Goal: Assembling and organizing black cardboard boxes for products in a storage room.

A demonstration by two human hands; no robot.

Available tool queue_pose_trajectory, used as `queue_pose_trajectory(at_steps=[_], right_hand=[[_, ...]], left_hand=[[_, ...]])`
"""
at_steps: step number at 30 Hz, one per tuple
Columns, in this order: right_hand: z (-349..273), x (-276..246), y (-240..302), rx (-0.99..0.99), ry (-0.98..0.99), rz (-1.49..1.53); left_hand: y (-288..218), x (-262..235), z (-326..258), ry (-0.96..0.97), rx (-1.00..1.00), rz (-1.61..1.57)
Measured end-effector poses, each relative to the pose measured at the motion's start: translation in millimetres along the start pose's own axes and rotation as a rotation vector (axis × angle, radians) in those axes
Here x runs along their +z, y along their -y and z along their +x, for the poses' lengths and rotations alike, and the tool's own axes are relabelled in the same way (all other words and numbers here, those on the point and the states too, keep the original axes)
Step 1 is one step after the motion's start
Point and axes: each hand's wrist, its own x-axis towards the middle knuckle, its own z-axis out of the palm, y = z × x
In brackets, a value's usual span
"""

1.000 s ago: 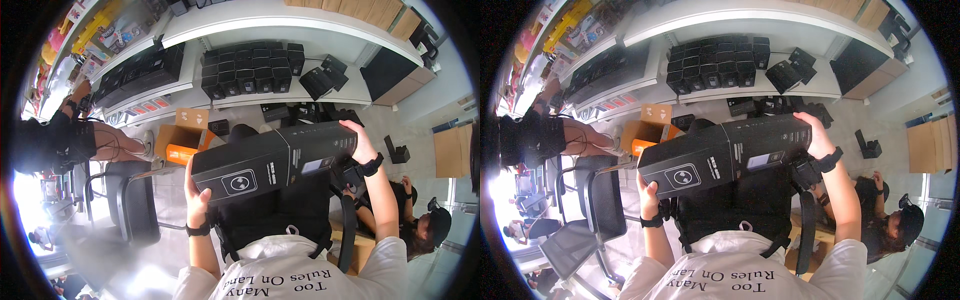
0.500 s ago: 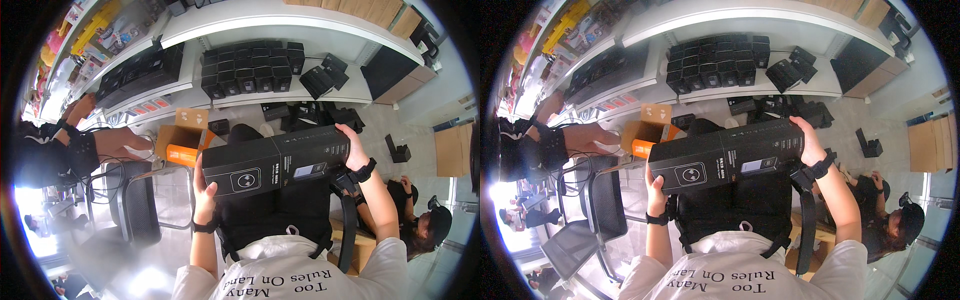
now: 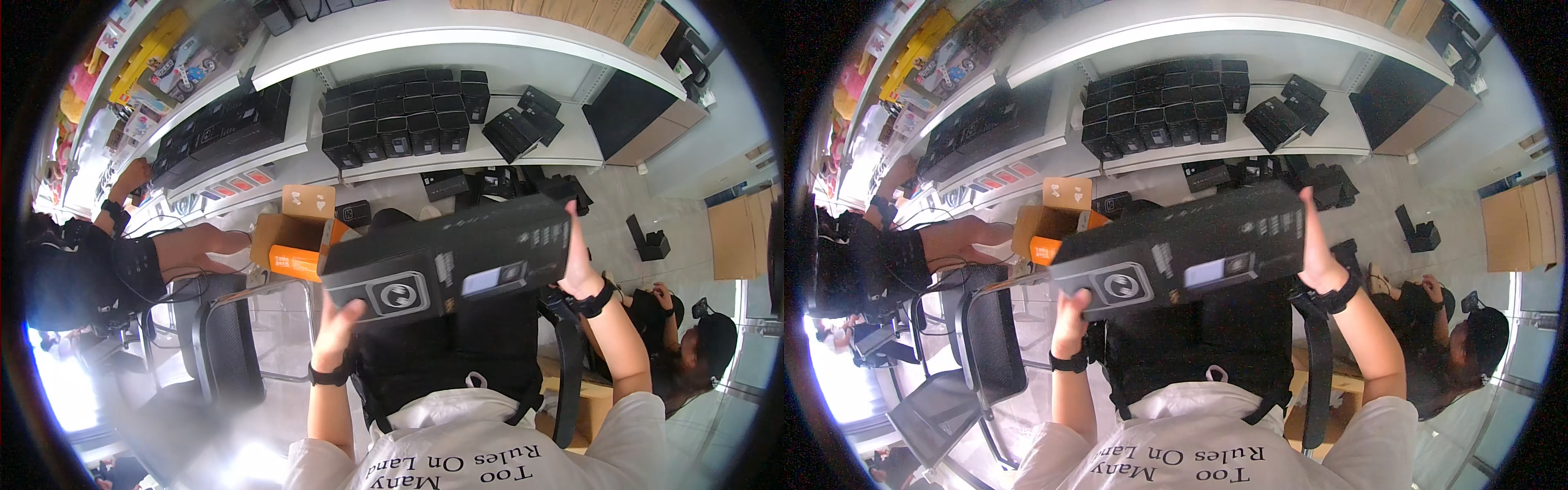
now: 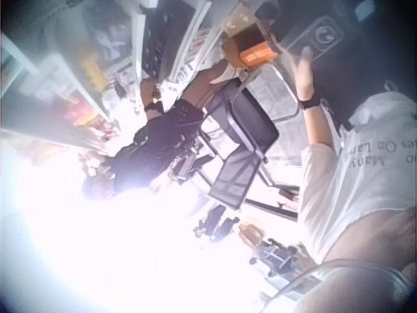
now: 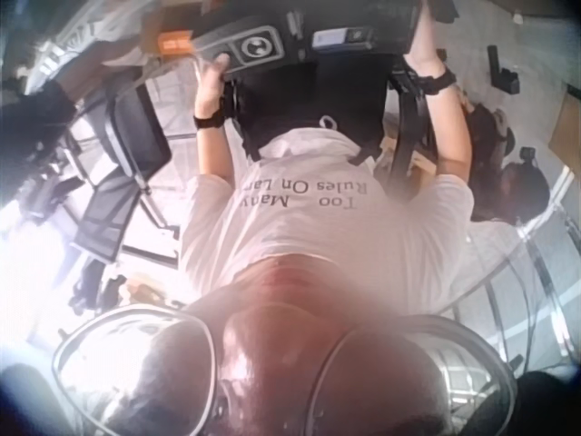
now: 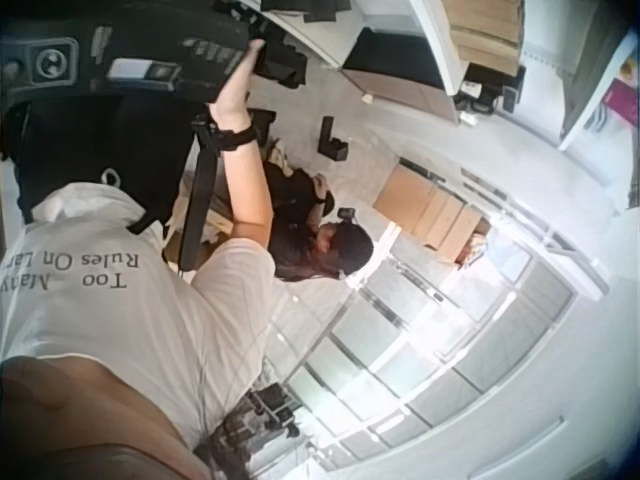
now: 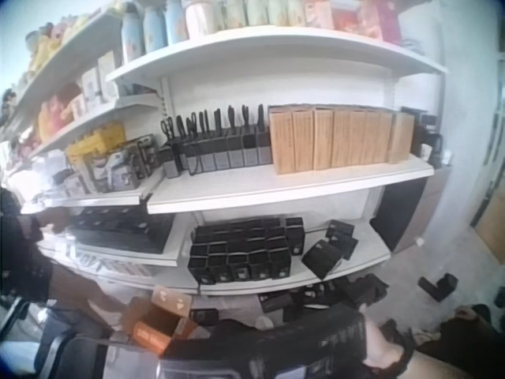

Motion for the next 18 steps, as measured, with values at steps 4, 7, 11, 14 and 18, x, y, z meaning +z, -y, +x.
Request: queue_pose_trajectory(at_steps=[4,7,11,14,18], right_hand=[[-1.2,18.8,-18.5,0.095,-0.02,-0.078],[-0.2,24.9,-22.6,-0.03,0.027,0.022],[8.5,35.4,-39.0,-0.1,-0.08,-0.14],[19.9,31.4,-38.5,-0.133,-0.007,-0.092],[28.9,27.0,-31.2,-0.197,0.038,-0.233]], left_hand=[[7.8,17.6,15.9,0.173,0.02,0.185],[16.3,36.4,25.8,0.074,0.1,-0.145],[33.7,63.1,46.5,-0.145,0.383,-0.107],[42.8,60.3,60.2,-0.142,0.344,-0.141],[55.4,54.0,76.3,-0.256,0.1,-0.275]])
